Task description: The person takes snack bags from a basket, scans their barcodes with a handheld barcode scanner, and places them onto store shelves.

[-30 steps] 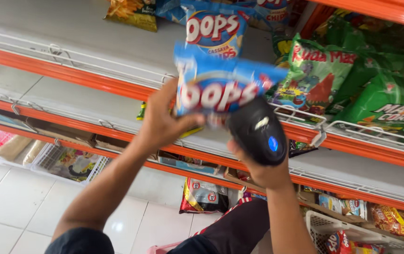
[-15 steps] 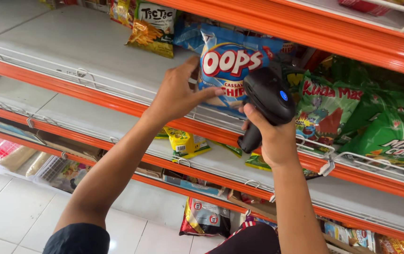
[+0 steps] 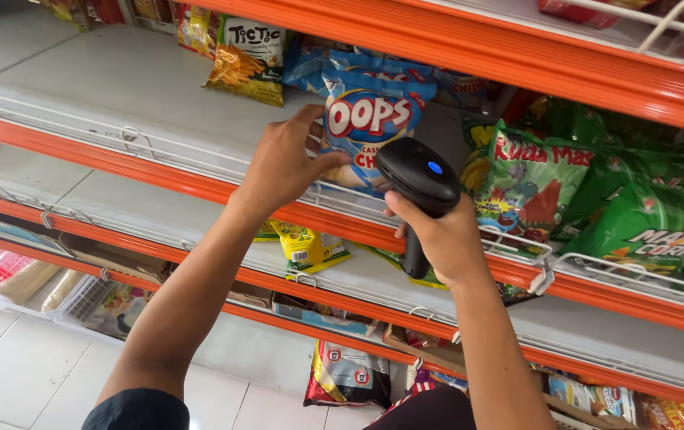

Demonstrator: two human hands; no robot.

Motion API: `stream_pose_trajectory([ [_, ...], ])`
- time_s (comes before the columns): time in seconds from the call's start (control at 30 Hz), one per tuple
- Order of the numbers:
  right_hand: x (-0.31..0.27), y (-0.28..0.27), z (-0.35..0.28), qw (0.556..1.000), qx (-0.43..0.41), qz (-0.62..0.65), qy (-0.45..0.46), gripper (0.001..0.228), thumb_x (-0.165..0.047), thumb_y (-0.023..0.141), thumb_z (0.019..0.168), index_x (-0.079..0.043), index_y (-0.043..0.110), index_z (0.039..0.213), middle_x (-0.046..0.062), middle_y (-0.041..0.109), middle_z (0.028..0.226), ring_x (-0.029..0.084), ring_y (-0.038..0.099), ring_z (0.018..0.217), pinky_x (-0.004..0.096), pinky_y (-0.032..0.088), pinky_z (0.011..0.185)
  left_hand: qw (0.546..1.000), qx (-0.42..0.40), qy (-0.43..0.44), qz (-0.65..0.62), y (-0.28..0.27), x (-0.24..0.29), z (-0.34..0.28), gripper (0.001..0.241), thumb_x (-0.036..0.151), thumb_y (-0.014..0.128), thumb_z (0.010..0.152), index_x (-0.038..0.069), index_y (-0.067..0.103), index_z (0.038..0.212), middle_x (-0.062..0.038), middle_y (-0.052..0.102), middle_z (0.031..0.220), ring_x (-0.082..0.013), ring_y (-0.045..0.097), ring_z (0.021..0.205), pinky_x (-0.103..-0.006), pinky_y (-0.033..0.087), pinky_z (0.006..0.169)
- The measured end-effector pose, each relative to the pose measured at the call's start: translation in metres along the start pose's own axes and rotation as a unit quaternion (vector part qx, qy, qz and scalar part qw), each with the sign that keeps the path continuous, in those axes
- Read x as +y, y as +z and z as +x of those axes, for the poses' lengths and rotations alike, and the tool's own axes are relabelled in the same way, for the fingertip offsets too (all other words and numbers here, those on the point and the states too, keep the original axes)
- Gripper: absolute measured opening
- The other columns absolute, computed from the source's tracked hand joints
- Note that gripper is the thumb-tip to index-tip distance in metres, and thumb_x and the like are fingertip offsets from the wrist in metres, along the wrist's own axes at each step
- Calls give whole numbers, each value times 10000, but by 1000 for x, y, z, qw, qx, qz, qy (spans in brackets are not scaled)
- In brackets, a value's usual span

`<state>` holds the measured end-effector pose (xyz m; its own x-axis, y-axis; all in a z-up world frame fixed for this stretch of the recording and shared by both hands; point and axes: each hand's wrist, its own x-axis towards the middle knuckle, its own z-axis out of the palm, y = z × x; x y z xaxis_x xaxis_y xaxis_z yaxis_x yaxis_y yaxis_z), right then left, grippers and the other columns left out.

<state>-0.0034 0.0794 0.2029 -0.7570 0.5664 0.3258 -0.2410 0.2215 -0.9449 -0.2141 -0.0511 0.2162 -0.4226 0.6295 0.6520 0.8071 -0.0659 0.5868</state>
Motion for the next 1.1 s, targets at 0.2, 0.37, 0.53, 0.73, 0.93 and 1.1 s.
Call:
stream_pose_trajectory([
  [0.2, -2, 3, 1, 1000, 2, 16, 11, 232, -110, 764, 868, -1, 726, 1070, 45, 753, 906, 112, 703, 739, 285, 535, 547, 1000, 23, 0, 4, 3, 4, 0, 693, 243, 907, 759, -31, 585, 1309, -184, 754, 1003, -276, 769, 809, -358, 605, 701],
  [0.37, 14, 4, -13, 999, 48, -15, -17, 239, -155, 824, 882, -3, 753, 1052, 37, 731, 854, 107, 637, 650, 265, 529, 589, 996, 78, 31, -10, 2, 24, -8, 702, 213, 899, 753, -21, 576, 1330, -195, 683, 1125, -301, 728, 946, -368, 611, 805],
  [0.53, 45, -18, -76, 996, 69, -28, -43, 270, -160, 843, 881, -42, 733, 1097, -34, 680, 876, 41, 587, 732, 235, 496, 650, 936, 251, 204, 140, 34, 47, -43, 496, 92, 860, 778, -59, 597, 1171, -267, 616, 1179, -473, 606, 1069, -495, 461, 968],
  [0.73, 107, -69, -191, 989, 149, 10, 22, 250, -103, 847, 850, -27, 730, 1058, -8, 740, 944, 62, 676, 819, 250, 563, 737, 969, 11, 165, -185, 184, 51, -150, 100, 26, 675, 913, 42, 630, 1000, -133, 703, 1038, -294, 706, 996, -389, 566, 895],
  [0.93, 178, -137, -308, 905, 405, 41, 124, 312, -67, 794, 834, -42, 708, 1133, 11, 741, 961, 98, 686, 791, 263, 568, 721, 910, -217, 96, -341, 356, 90, -235, 91, 29, 660, 936, 7, 638, 1021, -147, 677, 1038, -311, 685, 960, -386, 558, 857],
  [1.1, 230, -194, -424, 830, 535, -28, 155, 288, -50, 797, 903, 10, 688, 1162, 41, 718, 968, 120, 680, 818, 282, 564, 733, 824, -413, 23, -386, 455, 138, -311, 86, 84, 669, 983, 27, 656, 1045, -123, 664, 961, -249, 700, 883, -352, 568, 805],
])
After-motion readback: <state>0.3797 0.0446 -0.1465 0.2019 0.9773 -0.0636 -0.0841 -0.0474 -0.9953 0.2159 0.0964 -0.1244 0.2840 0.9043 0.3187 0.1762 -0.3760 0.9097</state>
